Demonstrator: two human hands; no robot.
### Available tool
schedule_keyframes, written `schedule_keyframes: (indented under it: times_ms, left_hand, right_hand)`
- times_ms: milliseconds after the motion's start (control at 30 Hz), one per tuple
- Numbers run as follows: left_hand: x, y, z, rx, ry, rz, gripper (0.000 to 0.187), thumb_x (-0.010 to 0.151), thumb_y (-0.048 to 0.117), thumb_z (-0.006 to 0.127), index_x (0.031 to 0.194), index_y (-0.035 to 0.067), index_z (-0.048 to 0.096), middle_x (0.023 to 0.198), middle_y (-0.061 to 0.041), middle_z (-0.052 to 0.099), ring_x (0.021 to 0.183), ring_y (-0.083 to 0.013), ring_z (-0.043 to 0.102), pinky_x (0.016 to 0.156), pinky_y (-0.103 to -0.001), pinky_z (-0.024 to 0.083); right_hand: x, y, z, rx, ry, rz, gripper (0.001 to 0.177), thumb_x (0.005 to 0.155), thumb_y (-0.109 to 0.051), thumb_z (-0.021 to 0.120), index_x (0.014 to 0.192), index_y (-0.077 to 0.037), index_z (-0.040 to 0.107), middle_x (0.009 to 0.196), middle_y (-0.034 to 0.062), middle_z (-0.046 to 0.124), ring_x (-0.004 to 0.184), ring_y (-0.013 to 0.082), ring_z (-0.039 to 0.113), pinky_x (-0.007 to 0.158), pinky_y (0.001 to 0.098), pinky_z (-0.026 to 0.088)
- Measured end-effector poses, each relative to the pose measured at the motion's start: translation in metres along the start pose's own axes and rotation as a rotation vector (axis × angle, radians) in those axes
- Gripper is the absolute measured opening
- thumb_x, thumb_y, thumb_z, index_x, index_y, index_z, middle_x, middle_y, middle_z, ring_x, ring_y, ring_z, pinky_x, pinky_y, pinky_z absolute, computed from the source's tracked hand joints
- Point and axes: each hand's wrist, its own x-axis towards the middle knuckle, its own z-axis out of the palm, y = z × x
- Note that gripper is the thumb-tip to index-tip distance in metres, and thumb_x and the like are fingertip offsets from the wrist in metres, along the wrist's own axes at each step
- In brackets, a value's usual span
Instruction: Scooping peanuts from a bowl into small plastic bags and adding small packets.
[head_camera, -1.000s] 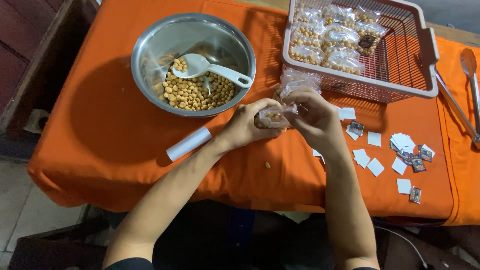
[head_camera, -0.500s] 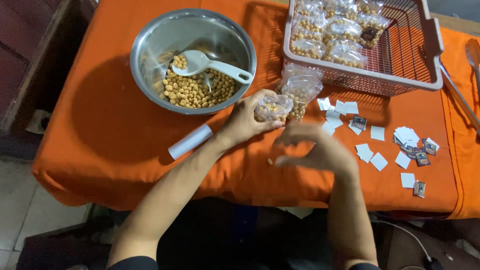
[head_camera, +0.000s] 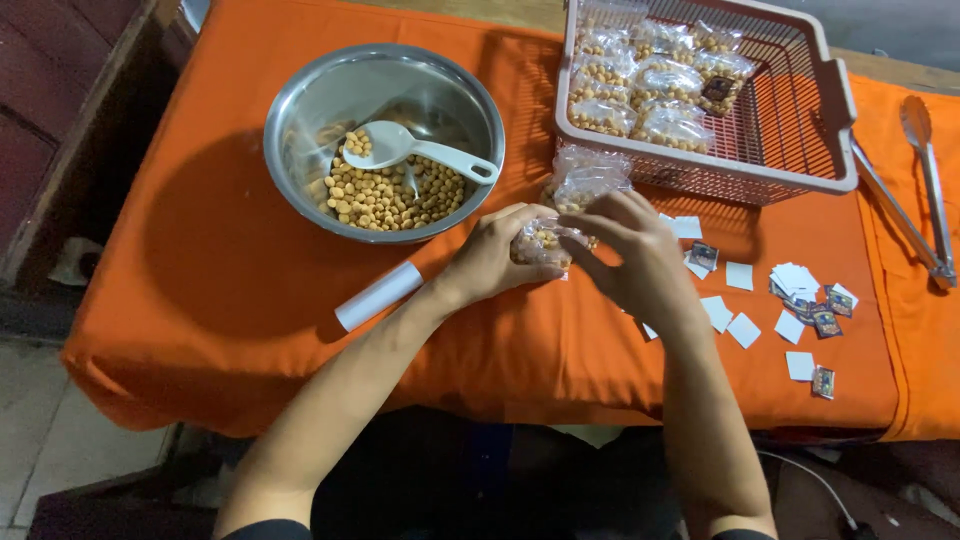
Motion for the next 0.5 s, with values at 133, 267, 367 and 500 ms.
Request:
schedule_keyframes:
  times_ms: [133,267,367,500]
  left_hand:
    - [0.001,0.002,0.0,0.026,0.032,-0.017,0.059,0.065,0.033,0.081,0.116,0.019,0.054,0.105,-0.011,0.061,0.098,-0.0318,0.06,0.083,-0.042,0.049]
    - [-0.001,0.001,0.004,0.051,-0.025,-0.03,0.063,0.061,0.032,0.082,0.114,0.016,0.052,0.1,-0.011,0.06,0.099,-0.0321,0.06,0.084,-0.042,0.049]
    - [-0.004,0.007,0.002,0.008,-0.039,-0.032,0.066,0.061,0.036,0.082,0.114,0.014,0.05,0.098,-0.014,0.06,0.098,-0.0348,0.06,0.083,-0.045,0.049]
    - [-0.012,0.014,-0.009,0.142,-0.053,-0.049,0.071,0.058,0.05,0.077,0.111,0.013,0.048,0.095,-0.012,0.061,0.102,-0.0298,0.057,0.085,-0.043,0.048]
  right_hand:
    - [0.004,-0.01,-0.001,0.061,-0.002,-0.049,0.014,0.084,-0.01,0.065,0.097,-0.005,0.066,0.09,0.0101,0.053,0.073,0.0273,0.051,0.063,0.0376,0.042]
    - [-0.002,-0.011,0.002,0.068,-0.105,0.025,0.023,0.071,-0.011,0.074,0.091,-0.004,0.064,0.109,0.02,0.054,0.093,0.0411,0.054,0.071,0.0456,0.047]
    - [-0.005,-0.001,0.005,0.116,-0.097,0.053,0.009,0.076,-0.001,0.068,0.084,-0.001,0.063,0.099,0.0188,0.061,0.085,0.0404,0.06,0.069,0.0444,0.049]
    - [-0.002,0.005,0.0,0.15,-0.055,0.11,0.01,0.08,-0.005,0.07,0.078,0.002,0.063,0.093,0.0165,0.064,0.082,0.0383,0.063,0.071,0.0411,0.049]
